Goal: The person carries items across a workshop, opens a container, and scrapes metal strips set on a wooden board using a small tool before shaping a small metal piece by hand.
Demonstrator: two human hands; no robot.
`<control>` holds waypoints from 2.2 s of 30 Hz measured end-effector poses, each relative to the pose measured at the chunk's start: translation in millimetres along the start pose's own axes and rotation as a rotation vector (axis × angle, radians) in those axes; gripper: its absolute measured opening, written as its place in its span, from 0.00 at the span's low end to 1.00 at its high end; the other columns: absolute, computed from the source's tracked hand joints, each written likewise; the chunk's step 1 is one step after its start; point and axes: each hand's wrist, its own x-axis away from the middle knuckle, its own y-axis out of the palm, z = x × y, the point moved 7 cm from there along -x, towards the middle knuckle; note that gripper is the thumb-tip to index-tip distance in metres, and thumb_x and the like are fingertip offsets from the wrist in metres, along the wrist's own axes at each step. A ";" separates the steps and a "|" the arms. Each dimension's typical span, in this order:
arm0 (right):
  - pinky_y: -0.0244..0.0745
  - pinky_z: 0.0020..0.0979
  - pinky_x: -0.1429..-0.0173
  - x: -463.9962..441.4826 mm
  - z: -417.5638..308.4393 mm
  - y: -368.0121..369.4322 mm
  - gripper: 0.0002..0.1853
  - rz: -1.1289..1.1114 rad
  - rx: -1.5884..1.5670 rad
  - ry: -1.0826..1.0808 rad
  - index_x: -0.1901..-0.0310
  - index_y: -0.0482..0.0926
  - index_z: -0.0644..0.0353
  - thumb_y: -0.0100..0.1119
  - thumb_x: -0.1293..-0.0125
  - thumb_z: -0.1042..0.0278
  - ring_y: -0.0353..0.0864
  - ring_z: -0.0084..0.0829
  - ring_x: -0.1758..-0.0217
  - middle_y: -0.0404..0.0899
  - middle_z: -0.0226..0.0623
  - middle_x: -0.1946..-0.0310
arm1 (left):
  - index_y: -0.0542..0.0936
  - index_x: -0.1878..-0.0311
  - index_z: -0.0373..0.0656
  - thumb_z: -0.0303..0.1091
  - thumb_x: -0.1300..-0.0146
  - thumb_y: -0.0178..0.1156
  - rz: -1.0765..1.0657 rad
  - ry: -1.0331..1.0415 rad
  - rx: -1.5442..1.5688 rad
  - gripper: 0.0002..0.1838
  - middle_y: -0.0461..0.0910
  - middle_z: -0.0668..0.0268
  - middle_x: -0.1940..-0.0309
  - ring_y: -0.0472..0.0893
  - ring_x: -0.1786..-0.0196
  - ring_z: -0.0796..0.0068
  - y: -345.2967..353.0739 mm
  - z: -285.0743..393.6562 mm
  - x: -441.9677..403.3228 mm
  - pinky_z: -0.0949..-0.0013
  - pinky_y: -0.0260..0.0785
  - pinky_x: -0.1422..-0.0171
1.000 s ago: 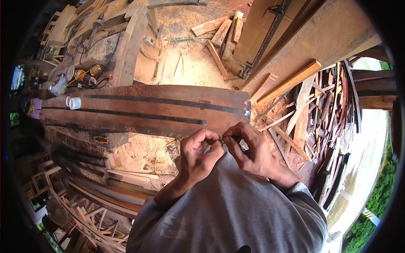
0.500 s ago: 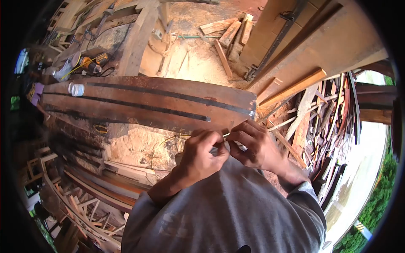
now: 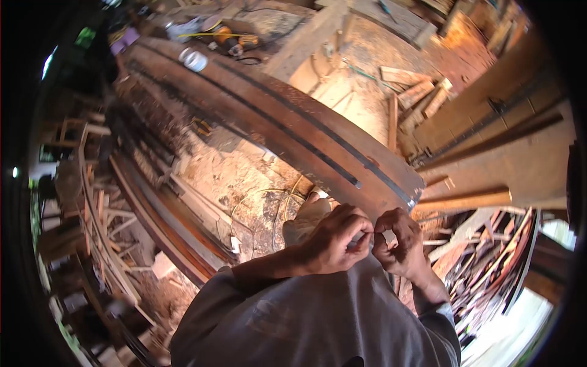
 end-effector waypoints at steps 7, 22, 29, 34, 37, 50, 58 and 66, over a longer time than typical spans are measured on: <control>0.79 0.35 0.55 17.2 12.1 35.1 0.17 -0.237 -0.237 0.129 0.59 0.78 0.62 0.63 0.53 0.86 0.85 0.43 0.60 0.81 0.43 0.63 | 0.73 0.62 0.39 0.19 0.46 0.66 0.120 -0.268 0.094 0.13 0.75 0.62 0.68 0.78 0.66 0.65 0.9 -4.0 58.1 0.63 0.71 0.60; 0.77 0.29 0.55 -16.2 -35.8 144.4 0.08 -0.038 -0.247 0.249 0.61 0.81 0.66 0.62 0.42 0.86 0.84 0.30 0.61 0.84 0.40 0.63 | 0.79 0.55 0.38 0.24 0.37 0.67 0.227 -0.256 0.172 0.09 0.81 0.58 0.61 0.82 0.63 0.65 -107.2 -41.5 126.3 0.65 0.74 0.59; 0.78 0.31 0.52 -124.7 -83.9 339.2 0.10 -0.263 -0.473 0.181 0.57 0.83 0.64 0.63 0.39 0.87 0.84 0.33 0.55 0.84 0.42 0.59 | 0.82 0.55 0.40 0.27 0.37 0.67 0.349 -0.370 -0.001 0.09 0.83 0.57 0.58 0.83 0.52 0.61 -295.6 -103.3 227.1 0.64 0.75 0.46; 0.80 0.37 0.53 -202.3 -144.2 421.8 0.13 -0.442 -0.178 -0.218 0.56 0.84 0.63 0.70 0.45 0.82 0.83 0.43 0.53 0.82 0.43 0.59 | 0.84 0.52 0.38 0.28 0.42 0.70 0.700 -0.244 0.096 0.14 0.76 0.55 0.38 0.69 0.29 0.53 -417.4 -107.3 281.9 0.50 0.56 0.23; 0.79 0.37 0.53 -233.0 -156.4 439.6 0.14 -0.449 -0.123 -0.360 0.57 0.84 0.63 0.69 0.45 0.83 0.82 0.42 0.53 0.81 0.42 0.59 | 0.74 0.37 0.33 0.31 0.34 0.64 0.959 -0.443 0.363 0.24 0.76 0.57 0.39 0.73 0.36 0.65 -454.5 -140.0 303.4 0.60 0.67 0.31; 0.79 0.39 0.49 -358.6 -98.3 465.6 0.24 -0.194 0.274 -0.718 0.49 0.85 0.60 0.71 0.52 0.74 0.83 0.40 0.51 0.81 0.41 0.51 | 0.78 0.45 0.32 0.20 0.39 0.65 0.430 -0.781 0.947 0.18 0.84 0.60 0.58 0.84 0.57 0.71 -495.4 -295.9 193.4 0.69 0.78 0.50; 0.78 0.45 0.48 -350.5 110.1 527.7 0.13 0.128 0.393 0.193 0.52 0.81 0.62 0.63 0.38 0.71 0.81 0.51 0.53 0.81 0.49 0.56 | 0.82 0.53 0.35 0.26 0.40 0.68 0.422 -0.743 0.472 0.12 0.83 0.67 0.67 0.80 0.67 0.81 -537.3 -462.7 81.8 0.76 0.71 0.63; 0.64 0.51 0.32 -353.4 110.9 584.4 0.28 -0.015 0.705 0.484 0.33 0.70 0.57 0.58 0.36 0.67 0.69 0.55 0.37 0.68 0.60 0.39 | 0.82 0.55 0.33 0.24 0.41 0.69 0.060 -0.773 0.377 0.11 0.84 0.64 0.68 0.83 0.67 0.79 -515.3 -530.8 18.7 0.75 0.76 0.65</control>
